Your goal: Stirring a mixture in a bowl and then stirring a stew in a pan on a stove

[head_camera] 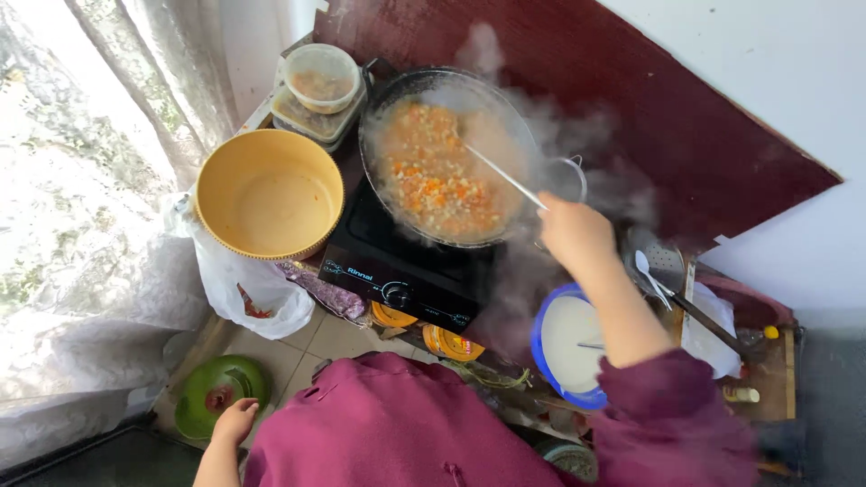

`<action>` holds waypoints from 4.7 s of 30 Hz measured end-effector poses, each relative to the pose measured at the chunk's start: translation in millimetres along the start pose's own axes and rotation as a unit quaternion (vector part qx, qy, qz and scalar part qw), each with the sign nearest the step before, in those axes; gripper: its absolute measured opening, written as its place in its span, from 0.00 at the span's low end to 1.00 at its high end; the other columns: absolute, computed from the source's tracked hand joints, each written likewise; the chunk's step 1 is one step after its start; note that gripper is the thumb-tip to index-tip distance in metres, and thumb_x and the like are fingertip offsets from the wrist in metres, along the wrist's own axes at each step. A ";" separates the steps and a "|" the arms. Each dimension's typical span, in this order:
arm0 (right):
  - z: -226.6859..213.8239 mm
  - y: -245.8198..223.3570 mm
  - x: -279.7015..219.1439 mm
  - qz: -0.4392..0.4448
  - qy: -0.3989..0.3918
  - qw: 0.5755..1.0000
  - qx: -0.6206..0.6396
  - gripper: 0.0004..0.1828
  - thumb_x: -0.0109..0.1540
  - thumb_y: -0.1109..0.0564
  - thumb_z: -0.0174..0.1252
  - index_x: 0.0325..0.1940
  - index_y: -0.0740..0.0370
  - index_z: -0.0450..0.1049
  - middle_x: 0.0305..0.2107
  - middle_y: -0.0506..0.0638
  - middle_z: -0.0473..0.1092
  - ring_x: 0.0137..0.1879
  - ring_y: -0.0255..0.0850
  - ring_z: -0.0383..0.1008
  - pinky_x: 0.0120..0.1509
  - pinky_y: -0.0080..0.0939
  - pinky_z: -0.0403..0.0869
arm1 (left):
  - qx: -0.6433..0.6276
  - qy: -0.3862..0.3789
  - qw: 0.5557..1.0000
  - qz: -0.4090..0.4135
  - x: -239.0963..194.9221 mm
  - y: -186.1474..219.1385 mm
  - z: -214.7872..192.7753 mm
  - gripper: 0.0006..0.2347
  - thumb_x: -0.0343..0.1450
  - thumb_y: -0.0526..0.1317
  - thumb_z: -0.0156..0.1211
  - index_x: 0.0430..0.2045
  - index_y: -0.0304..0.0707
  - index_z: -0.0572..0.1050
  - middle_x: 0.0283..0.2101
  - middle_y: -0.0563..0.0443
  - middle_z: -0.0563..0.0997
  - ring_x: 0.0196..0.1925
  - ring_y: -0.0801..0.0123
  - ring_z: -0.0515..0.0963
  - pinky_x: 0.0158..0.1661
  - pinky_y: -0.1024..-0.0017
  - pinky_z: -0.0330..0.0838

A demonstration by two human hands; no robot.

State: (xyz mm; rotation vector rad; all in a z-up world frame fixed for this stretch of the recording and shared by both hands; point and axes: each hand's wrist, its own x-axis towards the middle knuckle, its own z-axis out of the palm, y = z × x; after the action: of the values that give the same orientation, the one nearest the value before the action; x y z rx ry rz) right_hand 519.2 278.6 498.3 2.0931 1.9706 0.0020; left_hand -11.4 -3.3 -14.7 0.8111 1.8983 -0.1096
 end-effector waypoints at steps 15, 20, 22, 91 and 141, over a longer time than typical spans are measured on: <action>-12.9 6.9 -46.7 0.016 -0.009 0.998 -0.066 0.16 0.72 0.49 0.41 0.64 0.47 0.62 0.30 0.60 0.77 0.32 0.67 0.79 0.33 0.64 0.73 | -0.022 -0.041 0.998 -0.051 -19.4 10.7 -1.7 0.18 0.76 0.48 0.49 0.60 0.53 0.78 0.51 0.40 0.86 0.38 0.49 0.84 0.33 0.58 0.79; -83.5 16.4 -94.6 0.051 -0.118 0.991 -0.037 0.23 0.70 0.46 0.41 0.69 0.30 0.66 0.37 0.58 0.81 0.44 0.64 0.79 0.50 0.61 0.73 | -0.008 -0.008 1.000 0.012 -11.4 17.5 -2.4 0.18 0.75 0.49 0.50 0.59 0.54 0.79 0.60 0.44 0.83 0.61 0.52 0.81 0.57 0.58 0.72; -52.5 9.4 -87.4 0.034 -0.116 0.991 -0.061 0.22 0.69 0.47 0.41 0.68 0.34 0.65 0.35 0.59 0.80 0.42 0.63 0.80 0.44 0.62 0.74 | -0.001 -0.008 1.000 0.019 -5.3 12.3 5.7 0.19 0.74 0.49 0.51 0.58 0.54 0.79 0.60 0.46 0.83 0.61 0.53 0.81 0.58 0.60 0.71; -122.8 28.9 -139.5 0.067 -0.237 0.960 -0.134 0.20 0.70 0.39 0.39 0.65 0.21 0.65 0.34 0.45 0.82 0.45 0.50 0.80 0.46 0.51 0.75 | 0.024 -0.026 0.998 0.043 11.1 32.5 3.9 0.18 0.74 0.49 0.53 0.56 0.53 0.81 0.55 0.46 0.86 0.56 0.57 0.83 0.56 0.64 0.71; -12.5 34.9 43.6 -0.008 0.116 0.992 -0.053 0.11 0.70 0.57 0.50 0.56 0.50 0.71 0.28 0.60 0.74 0.28 0.62 0.76 0.30 0.60 0.72 | -0.034 -0.020 0.999 -0.006 -5.4 6.3 -0.8 0.18 0.74 0.48 0.53 0.57 0.52 0.80 0.43 0.46 0.90 0.44 0.62 0.87 0.49 0.64 0.73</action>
State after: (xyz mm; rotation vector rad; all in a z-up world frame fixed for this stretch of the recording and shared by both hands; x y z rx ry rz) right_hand 554.5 322.3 509.3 2.0881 2.0651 0.3533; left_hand -7.0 -0.7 -8.1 0.7457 1.8586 -0.0676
